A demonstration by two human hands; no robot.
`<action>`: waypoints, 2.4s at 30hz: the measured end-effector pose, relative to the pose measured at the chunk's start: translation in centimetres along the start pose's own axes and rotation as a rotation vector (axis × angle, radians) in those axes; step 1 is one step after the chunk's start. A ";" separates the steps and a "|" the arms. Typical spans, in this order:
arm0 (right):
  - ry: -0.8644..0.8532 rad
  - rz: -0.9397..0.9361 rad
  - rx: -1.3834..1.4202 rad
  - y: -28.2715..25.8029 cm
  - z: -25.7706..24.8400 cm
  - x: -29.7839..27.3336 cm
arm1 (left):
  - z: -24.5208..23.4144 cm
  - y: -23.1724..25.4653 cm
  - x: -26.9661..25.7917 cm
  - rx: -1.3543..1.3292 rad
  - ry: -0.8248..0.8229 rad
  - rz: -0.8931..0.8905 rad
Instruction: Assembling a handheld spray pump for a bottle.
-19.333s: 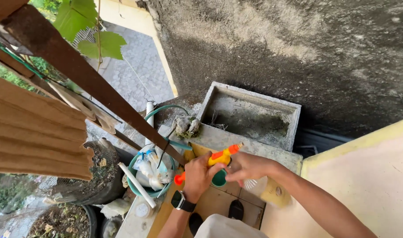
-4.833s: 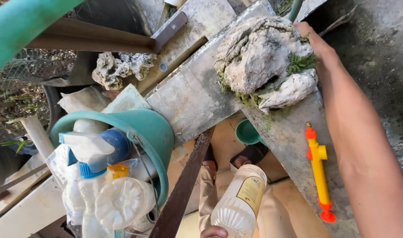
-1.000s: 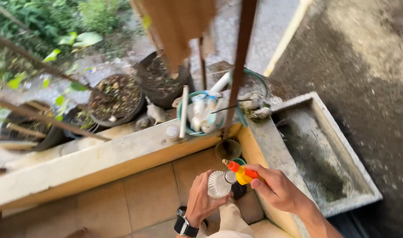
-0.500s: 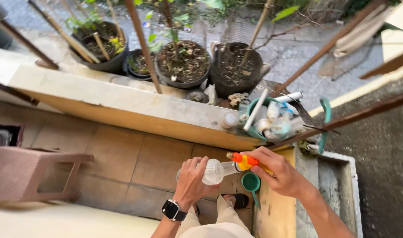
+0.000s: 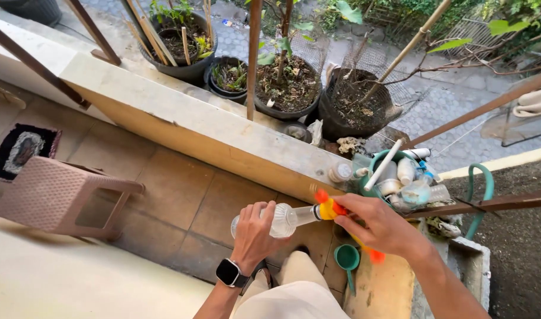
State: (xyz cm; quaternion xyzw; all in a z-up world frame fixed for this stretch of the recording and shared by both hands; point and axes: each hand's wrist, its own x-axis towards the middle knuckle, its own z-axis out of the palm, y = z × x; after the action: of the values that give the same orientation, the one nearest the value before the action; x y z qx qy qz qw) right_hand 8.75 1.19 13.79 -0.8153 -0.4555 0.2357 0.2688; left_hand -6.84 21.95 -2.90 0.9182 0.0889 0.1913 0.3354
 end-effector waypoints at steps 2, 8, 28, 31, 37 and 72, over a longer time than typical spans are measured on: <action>0.006 0.045 0.065 -0.5 0.3 1.4 | -0.5 -0.1 0.2 0.014 0.060 -0.026; 0.002 0.040 0.110 -2.1 1.1 8.0 | -2.5 -2.2 1.5 0.047 0.199 -0.132; -0.562 -0.997 -0.305 -10.8 2.2 36.7 | -18.4 -16.0 6.5 -0.347 0.048 -0.252; -0.641 -1.036 -0.250 -12.4 2.4 39.5 | -19.9 -17.3 6.9 -0.368 -0.018 -0.278; -0.370 -1.130 -0.569 -15.3 3.7 43.7 | -21.8 -20.3 8.1 -0.281 0.192 -0.362; 0.095 -0.085 -0.310 -26.1 17.4 43.4 | -32.8 -43.7 13.3 -0.085 -0.067 0.202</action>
State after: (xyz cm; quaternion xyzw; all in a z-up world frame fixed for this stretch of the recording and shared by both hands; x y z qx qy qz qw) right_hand 2.32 54.27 11.84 -0.8371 -0.5073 0.1123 0.1710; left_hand -9.74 78.08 -4.39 0.9133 -0.0236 0.1969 0.3557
